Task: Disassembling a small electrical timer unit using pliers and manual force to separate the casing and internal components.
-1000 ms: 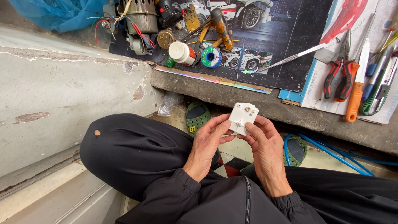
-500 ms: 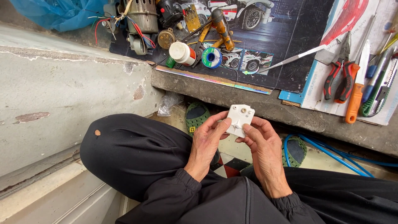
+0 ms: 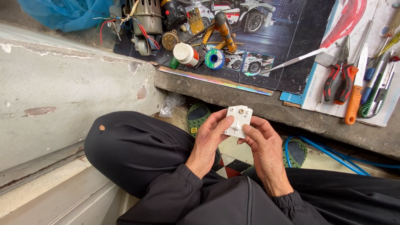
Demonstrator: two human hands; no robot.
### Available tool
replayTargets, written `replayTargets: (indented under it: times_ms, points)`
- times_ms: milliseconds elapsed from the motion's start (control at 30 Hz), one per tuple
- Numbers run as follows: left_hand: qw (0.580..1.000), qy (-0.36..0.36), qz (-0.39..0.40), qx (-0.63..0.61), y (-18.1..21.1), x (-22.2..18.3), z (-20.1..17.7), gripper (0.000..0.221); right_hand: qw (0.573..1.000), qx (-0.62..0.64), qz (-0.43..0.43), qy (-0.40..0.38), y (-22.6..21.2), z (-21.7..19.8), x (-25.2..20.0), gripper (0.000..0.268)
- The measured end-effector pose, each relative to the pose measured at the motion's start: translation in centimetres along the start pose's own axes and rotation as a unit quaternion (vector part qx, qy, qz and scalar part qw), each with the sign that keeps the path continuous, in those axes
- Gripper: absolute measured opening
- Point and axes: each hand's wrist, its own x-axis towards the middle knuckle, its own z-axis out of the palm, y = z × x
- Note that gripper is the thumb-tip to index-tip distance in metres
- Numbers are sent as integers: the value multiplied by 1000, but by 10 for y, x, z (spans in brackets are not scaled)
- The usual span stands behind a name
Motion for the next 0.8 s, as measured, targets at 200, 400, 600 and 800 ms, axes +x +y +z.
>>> replayTargets:
  times_ms: [200,400,600,800]
  points:
    - [999,34,-7,-18,-3,0,4,50,998,-26,-52,-4,4,5,-1,34]
    - [999,32,26,-3,-8,-6,1,48,997,-31,-65,-15,5,8,-6,33]
    - [998,23,55,-7,-14,-9,-4,49,996,-36,-77,-37,7,4,-8,32]
    - [998,19,59,-15,-17,-11,-6,48,995,-37,-86,-47,12,-1,-5,31]
